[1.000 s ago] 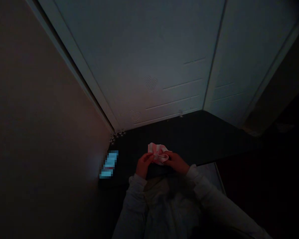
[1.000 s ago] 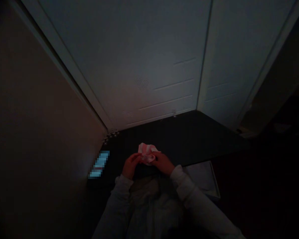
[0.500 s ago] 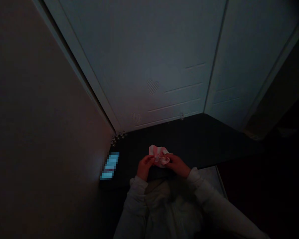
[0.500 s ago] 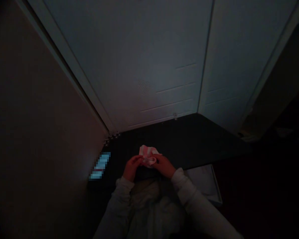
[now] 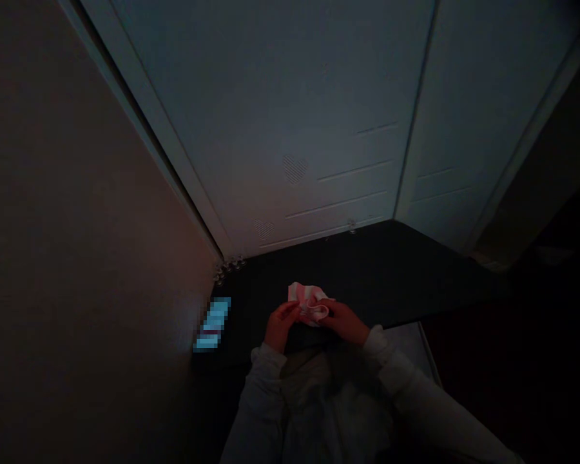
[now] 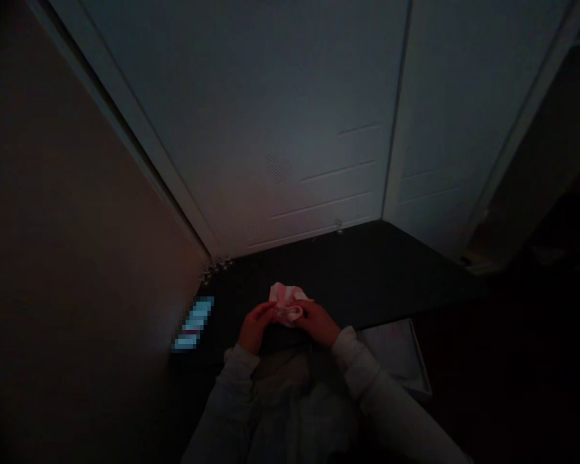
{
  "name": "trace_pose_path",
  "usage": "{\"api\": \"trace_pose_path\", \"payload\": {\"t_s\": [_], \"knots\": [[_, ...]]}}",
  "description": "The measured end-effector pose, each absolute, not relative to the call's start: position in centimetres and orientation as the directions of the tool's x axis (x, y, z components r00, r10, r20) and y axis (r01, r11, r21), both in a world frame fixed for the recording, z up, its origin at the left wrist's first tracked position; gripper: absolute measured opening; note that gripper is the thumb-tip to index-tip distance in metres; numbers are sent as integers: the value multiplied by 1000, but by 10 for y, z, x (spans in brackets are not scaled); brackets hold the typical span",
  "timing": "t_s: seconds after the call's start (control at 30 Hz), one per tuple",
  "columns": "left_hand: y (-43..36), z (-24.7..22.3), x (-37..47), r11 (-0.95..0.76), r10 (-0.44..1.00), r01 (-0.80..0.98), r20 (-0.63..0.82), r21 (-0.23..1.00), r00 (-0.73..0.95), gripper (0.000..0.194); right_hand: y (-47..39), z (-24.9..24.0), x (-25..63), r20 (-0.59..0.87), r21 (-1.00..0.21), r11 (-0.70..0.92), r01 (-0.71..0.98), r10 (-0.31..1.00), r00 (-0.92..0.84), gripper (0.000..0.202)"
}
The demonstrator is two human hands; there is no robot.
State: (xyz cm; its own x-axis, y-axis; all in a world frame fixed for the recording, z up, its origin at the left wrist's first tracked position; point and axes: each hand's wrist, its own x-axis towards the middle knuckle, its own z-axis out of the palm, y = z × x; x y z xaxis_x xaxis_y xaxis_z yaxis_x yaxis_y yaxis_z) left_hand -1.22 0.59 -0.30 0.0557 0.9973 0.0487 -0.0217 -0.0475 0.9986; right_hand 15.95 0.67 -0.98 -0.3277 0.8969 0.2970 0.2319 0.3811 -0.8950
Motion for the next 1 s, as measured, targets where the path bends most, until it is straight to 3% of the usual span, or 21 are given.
{"api": "trace_pose_path", "payload": {"t_s": [0.6, 1.0], "knots": [[6, 0, -13, -61, 997, 21, 60, 998, 40, 29, 6, -7, 159, 282, -916, 351, 194, 907, -314, 30], [6, 1, -11, -36, 999, 18, 35, 999, 37, 33, 1, 3, 159, 321, -875, 424, 233, 869, -378, 28]]}}
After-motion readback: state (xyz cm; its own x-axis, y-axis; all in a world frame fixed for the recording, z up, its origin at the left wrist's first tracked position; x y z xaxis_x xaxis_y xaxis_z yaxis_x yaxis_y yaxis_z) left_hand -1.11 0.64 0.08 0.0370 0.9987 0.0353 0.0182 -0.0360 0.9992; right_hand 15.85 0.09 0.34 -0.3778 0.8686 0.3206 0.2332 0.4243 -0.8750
